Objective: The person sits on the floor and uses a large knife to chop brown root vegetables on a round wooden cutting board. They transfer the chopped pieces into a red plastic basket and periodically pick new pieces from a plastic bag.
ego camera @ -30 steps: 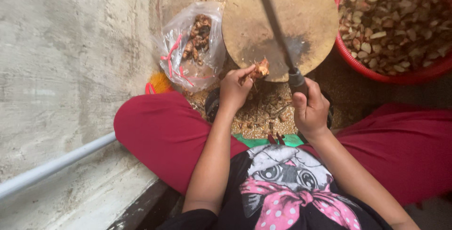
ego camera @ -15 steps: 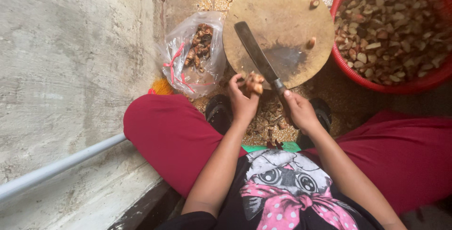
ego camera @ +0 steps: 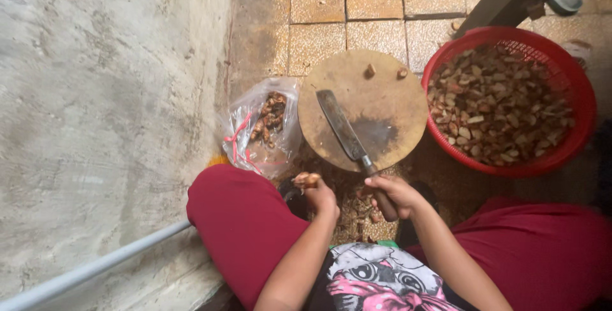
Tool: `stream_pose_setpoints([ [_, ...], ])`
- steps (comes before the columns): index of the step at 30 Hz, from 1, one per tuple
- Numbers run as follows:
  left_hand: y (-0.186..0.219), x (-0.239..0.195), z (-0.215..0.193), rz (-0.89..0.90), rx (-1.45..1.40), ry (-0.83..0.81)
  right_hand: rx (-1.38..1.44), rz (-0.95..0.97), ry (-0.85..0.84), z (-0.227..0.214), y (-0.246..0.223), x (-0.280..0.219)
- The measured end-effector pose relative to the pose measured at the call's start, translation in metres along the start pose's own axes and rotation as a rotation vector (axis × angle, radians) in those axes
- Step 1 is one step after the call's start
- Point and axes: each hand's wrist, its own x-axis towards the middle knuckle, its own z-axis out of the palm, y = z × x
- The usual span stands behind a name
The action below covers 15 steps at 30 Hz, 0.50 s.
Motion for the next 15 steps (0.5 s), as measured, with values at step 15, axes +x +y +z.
stream_pose_setpoints([
  [15,0.043,0.071,0.063,-0.854,-0.812,-0.483,0.069,-0.041,0.109,0.011,-0.003,0.032],
])
